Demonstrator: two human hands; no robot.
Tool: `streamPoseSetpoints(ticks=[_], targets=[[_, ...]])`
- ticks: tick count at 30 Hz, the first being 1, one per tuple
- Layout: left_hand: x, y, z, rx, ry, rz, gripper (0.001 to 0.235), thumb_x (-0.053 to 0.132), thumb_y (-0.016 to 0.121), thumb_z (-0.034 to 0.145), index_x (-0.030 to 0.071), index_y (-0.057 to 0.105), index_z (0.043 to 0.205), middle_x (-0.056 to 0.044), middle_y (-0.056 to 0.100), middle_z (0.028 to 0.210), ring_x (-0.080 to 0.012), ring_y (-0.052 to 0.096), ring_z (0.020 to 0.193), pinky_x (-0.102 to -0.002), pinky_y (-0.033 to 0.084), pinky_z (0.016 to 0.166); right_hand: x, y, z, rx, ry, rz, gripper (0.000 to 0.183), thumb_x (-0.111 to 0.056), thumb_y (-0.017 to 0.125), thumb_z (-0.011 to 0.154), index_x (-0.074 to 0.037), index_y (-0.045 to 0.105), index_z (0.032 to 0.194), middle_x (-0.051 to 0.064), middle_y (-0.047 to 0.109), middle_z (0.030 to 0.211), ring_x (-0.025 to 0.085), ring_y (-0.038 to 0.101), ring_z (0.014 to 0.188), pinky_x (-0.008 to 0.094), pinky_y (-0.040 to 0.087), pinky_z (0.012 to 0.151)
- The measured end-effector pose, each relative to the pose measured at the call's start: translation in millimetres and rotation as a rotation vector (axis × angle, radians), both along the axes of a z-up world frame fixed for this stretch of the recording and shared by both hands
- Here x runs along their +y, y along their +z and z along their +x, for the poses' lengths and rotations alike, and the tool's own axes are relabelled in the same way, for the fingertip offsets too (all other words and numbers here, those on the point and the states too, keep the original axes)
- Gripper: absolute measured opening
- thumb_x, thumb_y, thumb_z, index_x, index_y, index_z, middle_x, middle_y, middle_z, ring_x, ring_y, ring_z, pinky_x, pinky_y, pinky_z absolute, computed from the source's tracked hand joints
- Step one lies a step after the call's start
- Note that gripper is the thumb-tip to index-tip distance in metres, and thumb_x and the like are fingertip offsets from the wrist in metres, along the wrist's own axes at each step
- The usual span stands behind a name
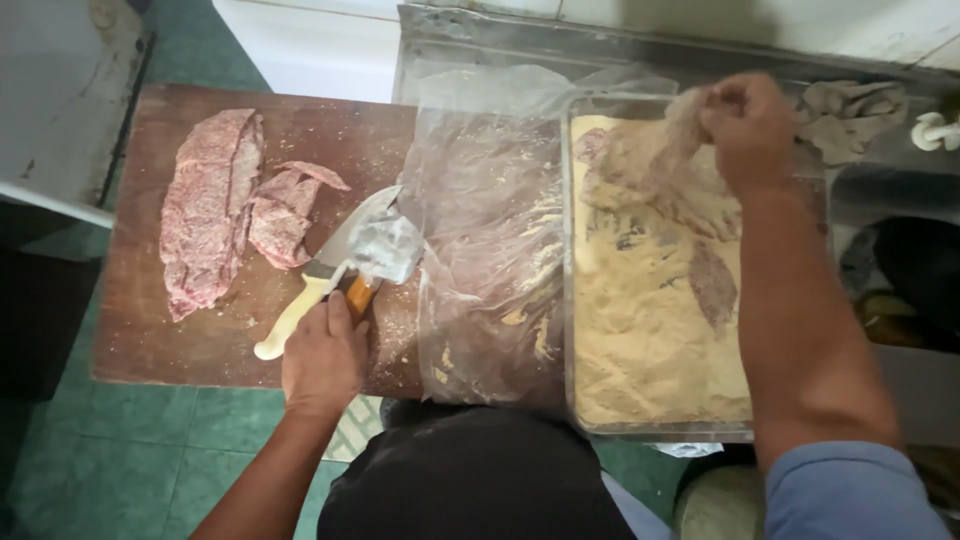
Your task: Tenderizing, cutting, and coating raw meat in breadcrumbs.
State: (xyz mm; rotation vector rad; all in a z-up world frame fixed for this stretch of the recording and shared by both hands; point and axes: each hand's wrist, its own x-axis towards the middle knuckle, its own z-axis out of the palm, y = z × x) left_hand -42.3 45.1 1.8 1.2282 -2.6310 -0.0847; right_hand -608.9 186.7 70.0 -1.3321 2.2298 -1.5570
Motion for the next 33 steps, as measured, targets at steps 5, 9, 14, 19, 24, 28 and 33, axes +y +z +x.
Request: streamPoseSetpoints(ticks=[5, 9, 14, 19, 24, 28, 33], targets=[[-1.0, -4.1, 2.7, 0.007, -0.043, -0.101, 0.06, 0.032, 0.064, 0.092, -0.008, 0.055, 0.137, -0.019, 0.063, 0.105, -0.0371, 0.063, 0.085, -0.045, 0.054, 0.072, -45.6, 62.3, 27.0, 0.28, 0.19, -0.058, 0.017, 0.002, 0.074, 0.114, 0.006, 0.062, 0.125, 0.018, 0.065, 0.112, 0.026, 0.06, 0.093, 0.044, 0.052, 0.082], [-9.5, -20.3, 7.2, 0.059, -0.083, -0.219, 0.062, 0.036, 0.067, 0.089, -0.006, 0.058, 0.133, -0.018, 0.063, 0.098, -0.0378, 0.065, 0.08, -0.046, 0.056, 0.066, -78.8, 88.5, 58.2, 0.516, 0.168, -0.021, 0.018, 0.006, 0.077, 0.106, 0.008, 0.072, 0.123, 0.018, 0.072, 0.106, 0.029, 0.064, 0.086, 0.042, 0.055, 0.078], [-16.6, -31.1, 7.7, 0.091, -0.118, -0.272, 0.063, 0.039, 0.067, 0.088, -0.005, 0.06, 0.133, -0.017, 0.061, 0.091, -0.0379, 0.065, 0.074, -0.047, 0.056, 0.058, -94.1, 77.1, 110.3, 0.682, 0.173, -0.025, 0.018, -0.003, 0.074, 0.106, -0.005, 0.073, 0.124, 0.011, 0.073, 0.113, 0.03, 0.069, 0.101, 0.041, 0.053, 0.091], [-14.6, -15.5, 9.9, 0.141, -0.154, -0.186, 0.06, 0.033, 0.07, 0.085, -0.008, 0.062, 0.129, -0.02, 0.062, 0.089, -0.0403, 0.065, 0.071, -0.051, 0.055, 0.056, -90.5, -44.7, 194.6, 0.77, 0.282, -0.01, 0.013, -0.011, 0.06, 0.104, -0.013, 0.069, 0.094, 0.008, 0.069, 0.093, 0.029, 0.069, 0.09, 0.038, 0.054, 0.083], [-18.2, -30.6, 12.0, 0.155, -0.151, -0.151, 0.067, 0.038, 0.068, 0.086, -0.005, 0.057, 0.137, -0.02, 0.061, 0.098, -0.0406, 0.064, 0.078, -0.052, 0.055, 0.063, -51.8, -42.6, 318.2, 0.164, 0.191, 0.395, 0.009, -0.016, 0.053, 0.095, -0.012, 0.059, 0.09, 0.005, 0.058, 0.079, 0.026, 0.054, 0.069, 0.039, 0.045, 0.064], [-22.7, -18.8, 11.1, 0.096, -0.099, 0.143, 0.067, 0.043, 0.064, 0.09, 0.0, 0.055, 0.141, -0.02, 0.063, 0.106, -0.0431, 0.067, 0.09, -0.054, 0.056, 0.075, -25.1, -143.3, 324.5, 0.695, 0.185, -0.051, 0.02, -0.014, 0.06, 0.098, -0.008, 0.071, 0.113, 0.014, 0.072, 0.117, 0.033, 0.07, 0.111, 0.039, 0.056, 0.097], [-68.6, 11.5, -7.8, -0.009, -0.03, 0.853, 0.063, 0.041, 0.074, 0.077, 0.012, 0.062, 0.132, -0.02, 0.069, 0.118, -0.0411, 0.065, 0.118, -0.052, 0.053, 0.097, -5.2, -155.6, 333.9, 0.7, 0.027, 0.054, 0.034, -0.023, 0.067, 0.091, -0.009, 0.071, 0.122, 0.018, 0.066, 0.124, 0.038, 0.066, 0.113, 0.046, 0.054, 0.097]])
